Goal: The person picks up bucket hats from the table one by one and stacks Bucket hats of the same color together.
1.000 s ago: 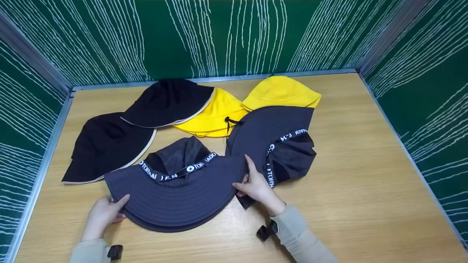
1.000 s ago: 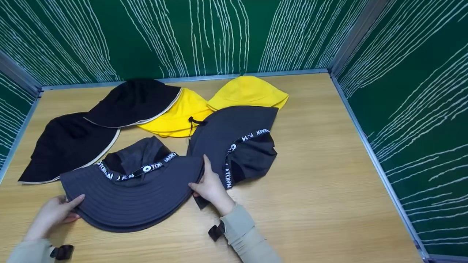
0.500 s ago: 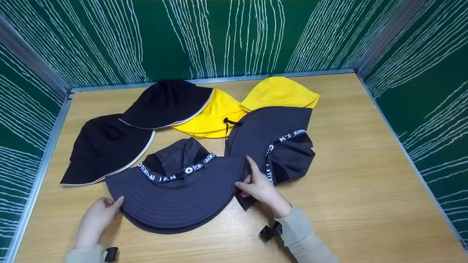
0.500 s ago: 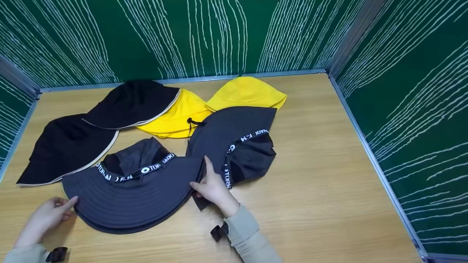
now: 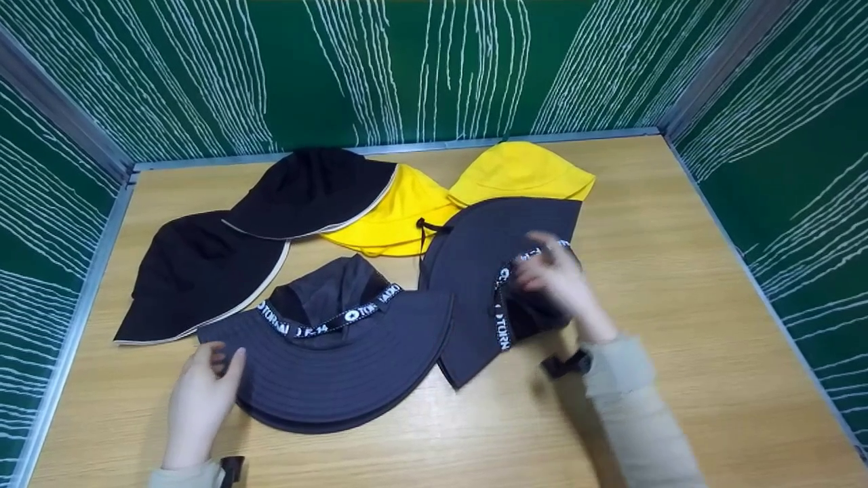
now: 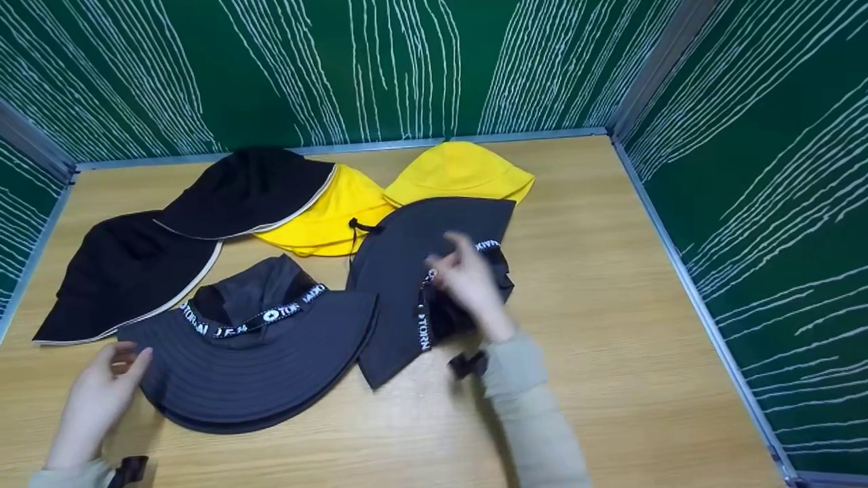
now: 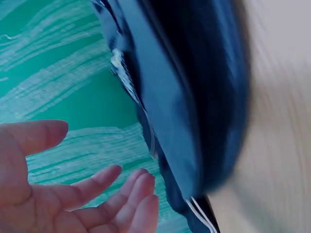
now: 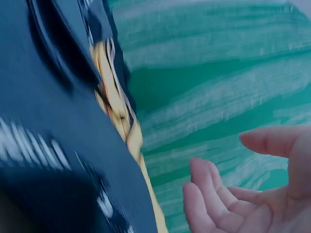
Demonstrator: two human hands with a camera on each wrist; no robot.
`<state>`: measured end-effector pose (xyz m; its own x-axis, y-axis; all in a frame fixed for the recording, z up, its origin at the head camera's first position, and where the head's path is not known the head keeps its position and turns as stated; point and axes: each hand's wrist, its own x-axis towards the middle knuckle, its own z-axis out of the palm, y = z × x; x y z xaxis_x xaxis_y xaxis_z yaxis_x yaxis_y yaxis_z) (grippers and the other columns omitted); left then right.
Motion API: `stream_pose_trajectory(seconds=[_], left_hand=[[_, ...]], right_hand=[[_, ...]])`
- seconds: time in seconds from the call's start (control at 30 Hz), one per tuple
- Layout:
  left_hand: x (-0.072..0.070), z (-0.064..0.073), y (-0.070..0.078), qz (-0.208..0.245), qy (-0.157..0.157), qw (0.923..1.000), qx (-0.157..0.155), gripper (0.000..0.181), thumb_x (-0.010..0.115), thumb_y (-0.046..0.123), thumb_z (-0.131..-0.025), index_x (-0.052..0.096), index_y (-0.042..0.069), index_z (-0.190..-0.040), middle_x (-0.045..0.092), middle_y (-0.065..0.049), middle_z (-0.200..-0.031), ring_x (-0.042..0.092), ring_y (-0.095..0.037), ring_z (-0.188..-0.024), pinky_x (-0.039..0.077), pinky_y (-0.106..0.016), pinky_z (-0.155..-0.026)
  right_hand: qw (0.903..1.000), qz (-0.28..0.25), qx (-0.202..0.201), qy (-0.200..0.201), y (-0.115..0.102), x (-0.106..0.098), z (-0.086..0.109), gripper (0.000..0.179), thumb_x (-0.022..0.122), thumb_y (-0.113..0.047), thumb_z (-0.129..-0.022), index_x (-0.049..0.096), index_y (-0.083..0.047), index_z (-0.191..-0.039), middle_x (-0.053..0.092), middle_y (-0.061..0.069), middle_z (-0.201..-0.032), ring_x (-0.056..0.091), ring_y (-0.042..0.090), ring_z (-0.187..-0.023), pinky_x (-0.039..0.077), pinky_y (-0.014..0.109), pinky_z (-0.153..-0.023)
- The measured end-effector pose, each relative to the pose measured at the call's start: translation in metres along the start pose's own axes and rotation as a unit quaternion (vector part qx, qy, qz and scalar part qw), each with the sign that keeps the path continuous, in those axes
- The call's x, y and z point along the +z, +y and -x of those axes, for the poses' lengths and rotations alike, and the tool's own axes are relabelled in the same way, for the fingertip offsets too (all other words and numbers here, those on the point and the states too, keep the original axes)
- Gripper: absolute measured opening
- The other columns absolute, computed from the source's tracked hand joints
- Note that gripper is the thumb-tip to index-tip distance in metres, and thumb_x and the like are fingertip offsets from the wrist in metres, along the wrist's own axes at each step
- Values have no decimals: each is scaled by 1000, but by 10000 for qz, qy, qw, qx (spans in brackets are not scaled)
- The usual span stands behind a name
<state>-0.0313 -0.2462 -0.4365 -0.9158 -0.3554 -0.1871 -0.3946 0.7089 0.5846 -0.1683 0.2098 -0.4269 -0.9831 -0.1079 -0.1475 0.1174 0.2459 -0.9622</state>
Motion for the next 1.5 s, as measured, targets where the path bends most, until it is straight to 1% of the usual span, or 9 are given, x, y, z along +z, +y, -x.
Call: stream_pose_trajectory(seconds=[0.23,0.3,0.43,0.63,0.7,1.0,1.23,1.33,1.5], left_hand=[[21,13,25,968,-104,9933,617,30,51,19,-97,58,-5,-114,63,-22,-109,60,-30,-99,46,-37,-87],[26,18,33,1114,-179,9910,724,26,52,17,-96,60,-3,-111,65,-18,-106,61,-27,-96,47,-31,-83],[36,25,47,1377,-301,9858,910,21,54,14,-95,63,-1,-106,67,-15,-102,63,-22,-92,48,-25,-79],[45,28,57,1706,-431,9788,1048,19,55,11,-94,64,-2,-104,67,-13,-98,62,-18,-88,48,-21,-78],[46,29,57,1752,-453,9776,1073,19,55,12,-94,64,-2,-103,68,-12,-97,62,-16,-87,49,-20,-77],[47,34,52,2627,-330,9584,1070,19,51,5,-96,60,-9,-105,68,-20,-97,62,-2,-84,47,-13,-79],[49,35,51,2744,-349,9537,1181,19,49,4,-97,59,-10,-104,68,-20,-96,61,-1,-83,47,-14,-79],[50,36,51,2766,-345,9533,1164,19,49,4,-97,59,-10,-104,68,-21,-96,61,-1,-83,47,-14,-79],[54,35,52,2777,-366,9535,1112,19,49,5,-97,59,-10,-103,67,-22,-96,61,-1,-83,47,-15,-80]], right_hand=[[9912,50,836,1022,5,-66,-51,53,48,-20,-96,30,6,-139,52,-7,-96,53,1,-80,48,13,-71],[9877,170,1109,1093,14,-79,-61,56,47,-23,-96,28,6,-141,47,-4,-102,51,2,-82,47,12,-74],[9866,66,1449,742,33,-93,-73,59,45,-18,-96,18,11,-140,46,-3,-86,47,0,-66,46,14,-65],[9737,-1337,1810,358,48,-96,-78,14,44,-8,-97,35,-3,-107,53,-8,-61,50,-1,-52,44,15,-55],[9712,-1332,1948,319,50,-94,-80,8,46,-11,-97,40,-8,-102,54,-11,-62,51,-2,-54,44,14,-57],[9811,-219,1917,153,62,-84,-92,51,51,-31,-96,38,2,-133,50,-11,-88,50,-1,-75,44,13,-74],[9807,-650,1843,-107,67,-87,-92,54,50,-34,-97,38,1,-136,56,-9,-90,58,4,-80,49,19,-77],[9804,-470,1914,-18,57,-87,-91,55,46,-31,-99,30,2,-140,57,-13,-85,58,1,-78,50,18,-76],[9737,-1132,1973,130,39,-96,-88,40,46,-22,-99,35,-3,-133,61,-11,-76,61,3,-69,53,19,-67]])
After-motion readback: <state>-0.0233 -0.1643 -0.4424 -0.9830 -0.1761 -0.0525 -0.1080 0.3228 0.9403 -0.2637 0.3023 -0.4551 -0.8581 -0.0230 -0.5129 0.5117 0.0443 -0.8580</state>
